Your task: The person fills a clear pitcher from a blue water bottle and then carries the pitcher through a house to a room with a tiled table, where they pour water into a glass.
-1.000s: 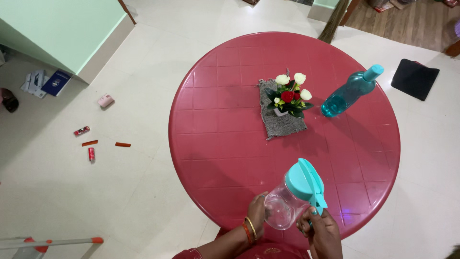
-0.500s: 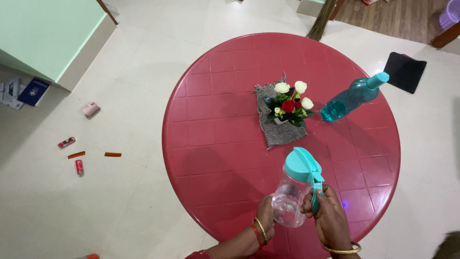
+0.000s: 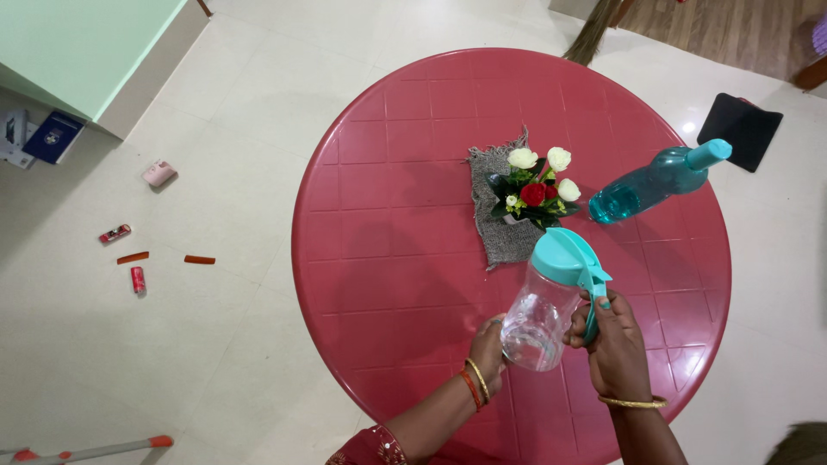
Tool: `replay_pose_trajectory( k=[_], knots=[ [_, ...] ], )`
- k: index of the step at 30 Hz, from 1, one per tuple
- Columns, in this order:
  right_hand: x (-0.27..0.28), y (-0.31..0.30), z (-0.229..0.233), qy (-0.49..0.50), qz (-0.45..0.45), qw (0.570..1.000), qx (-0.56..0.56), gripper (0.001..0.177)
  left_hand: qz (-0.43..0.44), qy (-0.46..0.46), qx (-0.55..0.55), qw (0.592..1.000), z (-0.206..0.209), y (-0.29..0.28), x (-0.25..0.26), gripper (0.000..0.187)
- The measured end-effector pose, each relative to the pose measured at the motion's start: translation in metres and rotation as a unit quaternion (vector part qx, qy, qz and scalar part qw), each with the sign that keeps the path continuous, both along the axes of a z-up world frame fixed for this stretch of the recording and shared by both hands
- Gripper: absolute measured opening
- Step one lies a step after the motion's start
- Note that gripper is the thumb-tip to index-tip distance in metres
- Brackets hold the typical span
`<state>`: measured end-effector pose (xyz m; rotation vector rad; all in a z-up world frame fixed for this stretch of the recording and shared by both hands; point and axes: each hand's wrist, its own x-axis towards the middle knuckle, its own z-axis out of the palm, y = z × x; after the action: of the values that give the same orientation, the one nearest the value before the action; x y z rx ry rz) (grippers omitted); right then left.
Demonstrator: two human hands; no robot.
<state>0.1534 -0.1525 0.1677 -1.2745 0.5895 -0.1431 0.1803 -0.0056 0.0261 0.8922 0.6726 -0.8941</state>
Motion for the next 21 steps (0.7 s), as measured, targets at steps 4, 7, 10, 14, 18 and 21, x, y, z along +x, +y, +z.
replay_pose_trajectory(
  k=[4, 7, 10, 14, 18, 21],
  knots=[
    [0.013, -0.005, -0.001, 0.013, 0.003, 1.0, -0.008, 0.028, 0.005, -0.034, -0.029, 0.999, -0.006, -0.005, 0.002, 0.033],
    [0.02, -0.007, 0.0, 0.022, 0.003, 1.0, -0.004, 0.027, 0.028, 0.006, -0.024, 0.999, -0.01, -0.01, 0.004, 0.031],
    [0.027, -0.011, -0.002, 0.038, 0.008, 0.999, -0.005, 0.027, 0.017, 0.028, -0.015, 0.999, -0.012, -0.013, 0.004, 0.031],
    [0.038, -0.017, -0.007, 0.042, 0.02, 0.999, 0.002, 0.026, -0.017, 0.002, 0.004, 1.0, -0.01, -0.015, 0.007, 0.03],
    [0.048, -0.022, -0.01, 0.05, 0.028, 0.998, -0.004, 0.026, -0.016, 0.023, 0.003, 1.0, -0.01, -0.017, 0.012, 0.03],
    [0.058, -0.028, -0.01, 0.072, 0.028, 0.997, -0.028, 0.027, -0.024, -0.01, -0.011, 1.0, -0.015, -0.021, 0.01, 0.036]
  ],
)
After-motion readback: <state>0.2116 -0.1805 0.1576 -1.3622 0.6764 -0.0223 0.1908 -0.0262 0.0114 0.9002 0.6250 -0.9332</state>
